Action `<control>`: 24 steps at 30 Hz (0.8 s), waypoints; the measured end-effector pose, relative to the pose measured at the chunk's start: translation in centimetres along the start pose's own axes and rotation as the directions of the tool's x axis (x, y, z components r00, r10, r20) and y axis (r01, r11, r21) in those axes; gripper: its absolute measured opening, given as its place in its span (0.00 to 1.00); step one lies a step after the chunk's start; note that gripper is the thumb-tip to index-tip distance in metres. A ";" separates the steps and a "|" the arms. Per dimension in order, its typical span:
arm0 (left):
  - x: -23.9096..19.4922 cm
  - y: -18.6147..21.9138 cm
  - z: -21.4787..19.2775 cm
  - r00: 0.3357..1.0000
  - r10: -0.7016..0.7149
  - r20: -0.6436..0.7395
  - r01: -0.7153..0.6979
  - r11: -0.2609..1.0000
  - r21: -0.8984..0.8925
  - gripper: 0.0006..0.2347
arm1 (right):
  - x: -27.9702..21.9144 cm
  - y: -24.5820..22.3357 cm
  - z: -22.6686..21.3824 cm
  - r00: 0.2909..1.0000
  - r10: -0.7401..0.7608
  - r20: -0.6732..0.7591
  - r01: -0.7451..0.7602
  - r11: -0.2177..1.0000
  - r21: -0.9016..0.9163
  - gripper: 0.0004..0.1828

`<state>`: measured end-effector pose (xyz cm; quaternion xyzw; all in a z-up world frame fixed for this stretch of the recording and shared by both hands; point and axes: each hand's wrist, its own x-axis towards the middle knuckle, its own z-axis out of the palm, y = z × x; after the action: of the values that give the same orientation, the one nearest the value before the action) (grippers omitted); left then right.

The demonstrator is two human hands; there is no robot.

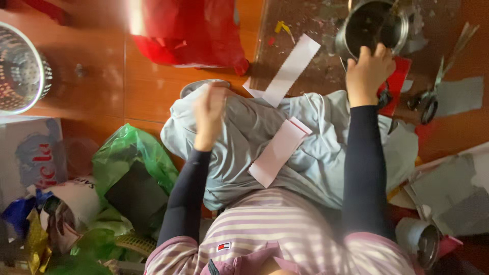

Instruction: The person sits on the floor and wraps the legs and seat of a small red stool with red paper. They use scissors to cut the paper to size and apply it by hand, smoothing it over the surface. The person handles the stool, red paper, and scissors throughout the process.

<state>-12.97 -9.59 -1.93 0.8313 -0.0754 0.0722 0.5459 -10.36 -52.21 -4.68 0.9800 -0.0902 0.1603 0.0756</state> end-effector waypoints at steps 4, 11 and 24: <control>2.0 -2.2 11.2 0.938 0.052 0.342 -0.102 0.986 0.131 0.14 | -1.8 3.9 2.1 0.961 0.098 0.260 -0.139 0.980 0.146 0.19; 1.9 -10.0 20.2 0.992 -0.041 0.123 -0.041 0.799 0.600 0.26 | -4.6 4.7 0.1 0.915 0.239 0.326 -0.328 0.910 0.253 0.18; 2.0 -13.7 22.2 0.979 -0.204 0.026 0.141 0.756 0.639 0.13 | -9.3 -1.6 3.8 0.597 0.115 0.794 -0.707 -0.391 0.589 0.16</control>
<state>-7.39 -24.70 -22.55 0.9722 0.0046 0.0035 0.2341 -17.59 -49.93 -11.49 0.5549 -0.3370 -0.0197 -0.7604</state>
